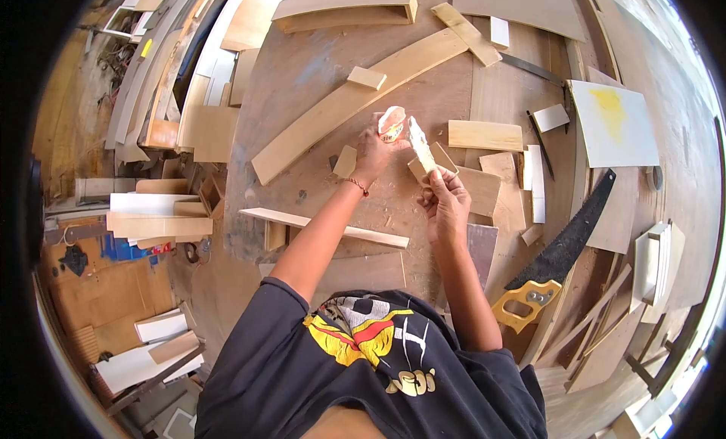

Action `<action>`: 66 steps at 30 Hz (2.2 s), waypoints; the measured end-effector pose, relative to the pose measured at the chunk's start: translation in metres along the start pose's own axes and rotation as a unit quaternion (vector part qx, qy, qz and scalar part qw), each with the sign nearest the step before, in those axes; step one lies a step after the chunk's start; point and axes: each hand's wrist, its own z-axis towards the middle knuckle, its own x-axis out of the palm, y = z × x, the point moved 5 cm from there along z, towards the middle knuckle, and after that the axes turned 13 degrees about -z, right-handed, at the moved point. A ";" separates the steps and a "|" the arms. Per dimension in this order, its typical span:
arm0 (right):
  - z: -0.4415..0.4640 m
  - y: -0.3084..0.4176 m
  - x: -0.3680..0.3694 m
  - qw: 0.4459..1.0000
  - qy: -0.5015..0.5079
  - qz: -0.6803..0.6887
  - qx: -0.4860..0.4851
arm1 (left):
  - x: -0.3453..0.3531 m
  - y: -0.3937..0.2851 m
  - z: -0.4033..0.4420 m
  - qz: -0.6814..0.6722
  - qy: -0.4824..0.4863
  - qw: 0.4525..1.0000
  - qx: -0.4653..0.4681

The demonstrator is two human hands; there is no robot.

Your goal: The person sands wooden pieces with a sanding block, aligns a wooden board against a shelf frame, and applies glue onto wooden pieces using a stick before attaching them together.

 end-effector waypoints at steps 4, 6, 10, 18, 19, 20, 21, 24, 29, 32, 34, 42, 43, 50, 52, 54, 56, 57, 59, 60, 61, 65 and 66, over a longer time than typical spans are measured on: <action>0.001 -0.008 0.000 1.000 0.019 -0.019 0.006 | -0.015 0.000 -0.005 0.034 -0.027 0.999 0.022; 0.000 -0.010 0.002 0.999 0.040 -0.023 0.004 | -0.033 -0.007 -0.009 0.169 0.003 0.986 0.009; -0.002 -0.016 0.006 0.999 0.047 -0.022 -0.004 | -0.076 -0.011 -0.023 0.269 0.067 0.960 -0.039; -0.013 -0.013 0.014 0.998 0.051 -0.019 -0.040 | -0.073 -0.002 -0.048 0.481 0.178 0.856 0.058; -0.014 -0.013 0.012 0.997 0.054 -0.021 -0.041 | -0.073 -0.003 -0.048 0.486 0.186 0.850 0.076; -0.013 -0.013 0.009 0.996 0.065 -0.036 -0.052 | -0.075 -0.003 -0.046 0.486 0.183 0.851 0.077; -0.014 -0.012 0.008 0.994 0.075 -0.050 -0.064 | -0.076 -0.006 -0.044 0.480 0.198 0.852 0.064; -0.018 -0.010 0.008 0.992 0.065 -0.075 -0.083 | -0.090 -0.021 -0.049 0.424 0.196 0.883 0.044; -0.034 0.003 0.021 0.978 0.070 -0.133 -0.144 | -0.111 -0.075 -0.087 0.118 0.157 0.980 -0.004; -0.051 0.020 0.037 0.961 0.110 -0.132 -0.218 | -0.118 -0.085 -0.104 0.036 0.147 0.988 0.010; -0.066 0.035 0.046 0.915 0.097 -0.211 -0.329 | -0.122 -0.076 -0.112 -0.097 0.123 0.987 0.014; -0.096 0.050 0.072 0.757 0.106 -0.425 -0.486 | -0.124 -0.083 -0.134 -0.188 0.128 0.974 0.011; -0.097 0.050 0.075 0.755 0.109 -0.425 -0.487 | -0.125 -0.083 -0.136 -0.202 0.131 0.970 0.012; -0.086 0.045 0.082 0.781 0.120 -0.426 -0.441 | -0.131 -0.080 -0.143 -0.192 0.129 0.973 0.014; -0.086 0.044 0.083 0.785 0.131 -0.424 -0.433 | -0.133 -0.083 -0.145 -0.192 0.119 0.974 0.014; -0.088 0.041 0.082 0.796 0.131 -0.428 -0.407 | -0.135 -0.079 -0.146 -0.195 0.112 0.974 0.016; -0.094 0.044 0.083 0.782 0.138 -0.440 -0.419 | -0.136 -0.078 -0.146 -0.199 0.107 0.974 0.018; -0.097 0.045 0.084 0.768 0.145 -0.450 -0.431 | -0.137 -0.078 -0.146 -0.199 0.096 0.975 0.017; -0.104 0.047 0.084 0.747 0.152 -0.461 -0.453 | -0.138 -0.077 -0.145 -0.200 0.084 0.976 0.016; -0.108 0.048 0.085 0.726 0.159 -0.471 -0.475 | -0.139 -0.074 -0.145 -0.201 0.082 0.976 0.013; -0.111 0.049 0.082 0.726 0.159 -0.472 -0.475 | -0.139 -0.072 -0.145 -0.203 0.079 0.976 0.011; -0.117 0.049 0.076 0.757 0.196 -0.447 -0.434 | -0.139 -0.065 -0.145 -0.218 0.080 0.973 -0.016; -0.117 0.050 0.075 0.776 0.209 -0.420 -0.422 | -0.139 -0.062 -0.145 -0.224 0.081 0.971 -0.025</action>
